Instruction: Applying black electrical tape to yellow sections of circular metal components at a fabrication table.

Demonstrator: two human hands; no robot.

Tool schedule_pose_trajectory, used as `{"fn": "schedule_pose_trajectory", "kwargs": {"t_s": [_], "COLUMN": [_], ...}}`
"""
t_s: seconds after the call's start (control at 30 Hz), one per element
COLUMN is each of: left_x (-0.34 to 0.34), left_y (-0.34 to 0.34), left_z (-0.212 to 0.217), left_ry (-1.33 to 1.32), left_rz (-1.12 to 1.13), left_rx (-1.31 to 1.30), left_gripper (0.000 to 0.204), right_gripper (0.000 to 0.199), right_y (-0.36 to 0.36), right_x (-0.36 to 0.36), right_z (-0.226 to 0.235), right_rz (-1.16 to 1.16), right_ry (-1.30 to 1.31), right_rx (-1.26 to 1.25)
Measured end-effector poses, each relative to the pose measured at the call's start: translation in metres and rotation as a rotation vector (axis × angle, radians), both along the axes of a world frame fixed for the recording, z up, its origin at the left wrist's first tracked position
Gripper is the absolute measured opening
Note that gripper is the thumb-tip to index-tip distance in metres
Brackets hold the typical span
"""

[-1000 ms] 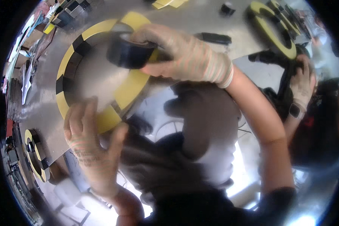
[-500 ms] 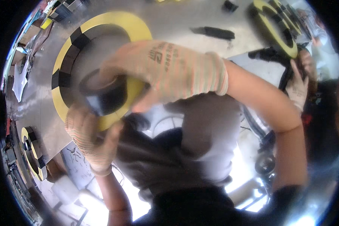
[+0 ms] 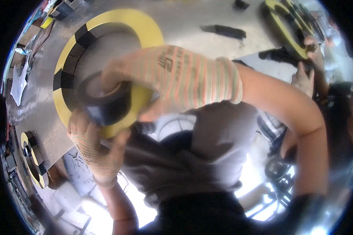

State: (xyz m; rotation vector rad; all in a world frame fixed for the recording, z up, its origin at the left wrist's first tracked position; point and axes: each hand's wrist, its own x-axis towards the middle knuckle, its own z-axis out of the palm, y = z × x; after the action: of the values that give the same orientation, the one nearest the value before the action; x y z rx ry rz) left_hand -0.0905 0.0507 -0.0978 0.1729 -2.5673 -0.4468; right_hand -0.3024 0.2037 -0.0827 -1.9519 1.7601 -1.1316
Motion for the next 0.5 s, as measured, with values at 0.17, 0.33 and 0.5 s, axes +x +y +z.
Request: {"fn": "schedule_pose_trajectory", "kwargs": {"t_s": [0.17,0.33,0.5], "left_x": [-0.008,-0.012,-0.013], "left_y": [0.010,0.019,0.023], "left_z": [0.013,0.003,-0.009], "left_ry": [-0.073,-0.013,0.135], "left_rz": [0.004,0.111,0.114], "left_rx": [-0.013,-0.054,-0.044], "left_gripper": [0.053,0.056,0.054], "right_gripper": [0.059,0.060,0.058], "right_y": [0.003,0.005,0.006], "right_x": [-0.001,0.001,0.006], "right_z": [0.002,0.005,0.013], "right_rz": [-0.004,-0.007,0.004], "right_ry": [0.049,0.098,0.188], "right_rx": [-0.014,0.035,0.025]}}
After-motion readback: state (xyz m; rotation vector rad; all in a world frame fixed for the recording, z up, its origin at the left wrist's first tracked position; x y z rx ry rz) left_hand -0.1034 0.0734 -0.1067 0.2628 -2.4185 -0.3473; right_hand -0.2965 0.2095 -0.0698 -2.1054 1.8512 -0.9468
